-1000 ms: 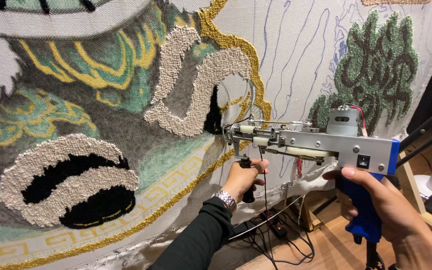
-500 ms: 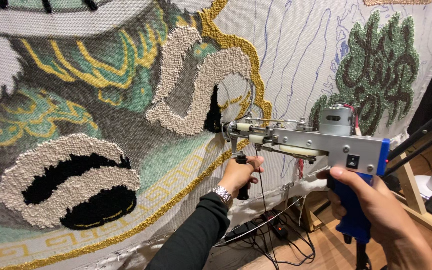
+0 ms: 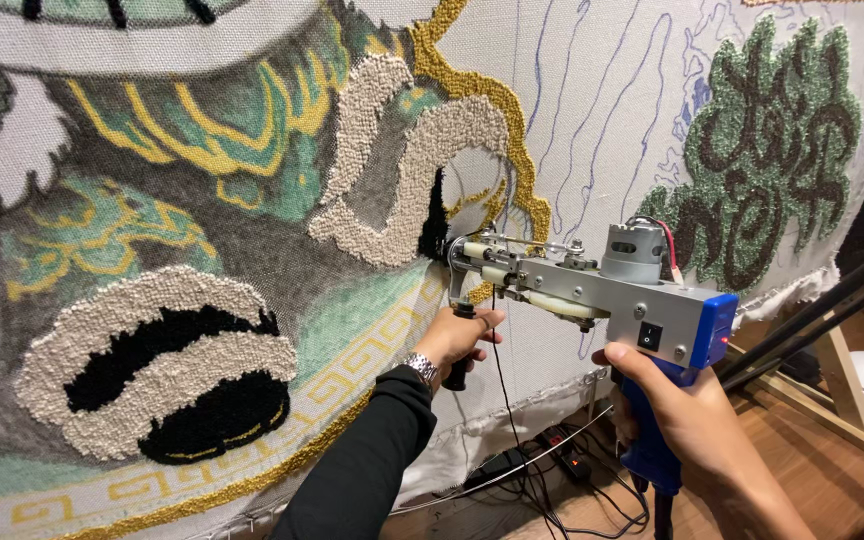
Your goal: The person uses a handheld electric tufting gun to apply yarn into a stretched canvas, following a pre-drawn design. They guide the tool along the outlines of the pattern to create textured lines and fill areas with color.
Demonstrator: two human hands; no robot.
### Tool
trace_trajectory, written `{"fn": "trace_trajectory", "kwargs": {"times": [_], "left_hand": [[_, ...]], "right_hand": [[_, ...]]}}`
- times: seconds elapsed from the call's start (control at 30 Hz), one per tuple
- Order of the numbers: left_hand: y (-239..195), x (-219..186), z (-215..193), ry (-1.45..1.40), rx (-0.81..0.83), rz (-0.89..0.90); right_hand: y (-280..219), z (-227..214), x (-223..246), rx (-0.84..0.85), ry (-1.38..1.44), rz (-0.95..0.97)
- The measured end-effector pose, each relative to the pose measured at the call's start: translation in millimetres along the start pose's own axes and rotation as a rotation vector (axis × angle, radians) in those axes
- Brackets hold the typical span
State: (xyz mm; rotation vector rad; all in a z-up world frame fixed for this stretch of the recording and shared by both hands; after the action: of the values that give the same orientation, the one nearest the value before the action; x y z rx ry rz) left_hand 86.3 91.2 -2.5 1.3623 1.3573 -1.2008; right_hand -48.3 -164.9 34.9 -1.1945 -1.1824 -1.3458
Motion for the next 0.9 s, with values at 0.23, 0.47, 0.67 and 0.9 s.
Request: {"fn": "trace_trajectory", "kwargs": {"times": [0.23,0.47,0.67,0.9], "left_hand": [[5.3,2.0,-7.4,0.049,-0.027,0.011],[9.0,-7.7,-16.1,0.096,-0.063,0.060],[11.4,-10.5,-16.8,0.092,-0.067,0.057],[17.9,-10.8,-16.8,0.105,-0.067,0.057]], "right_hand": [[2.4,10.8,-6.2,0.058,0.111,-0.041],[4.7,16.1,-6.8,0.061,0.133,-0.011],[3.9,16.9,-2.4,0.045,0.119,-0.004],[6.8,16.4,-5.3,0.044,0.172,-0.023]]}}
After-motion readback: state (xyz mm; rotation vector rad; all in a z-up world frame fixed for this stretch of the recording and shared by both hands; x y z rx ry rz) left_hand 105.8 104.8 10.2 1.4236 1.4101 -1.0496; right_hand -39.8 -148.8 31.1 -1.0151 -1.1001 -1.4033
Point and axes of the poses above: each hand's wrist, its own y-axis towards the middle knuckle, its own z-axis out of the palm, x = y × z, the point moved 7 cm from there along y, towards the middle knuckle, and after that the axes turned 3 degrees about z, right-handed, at the moved point
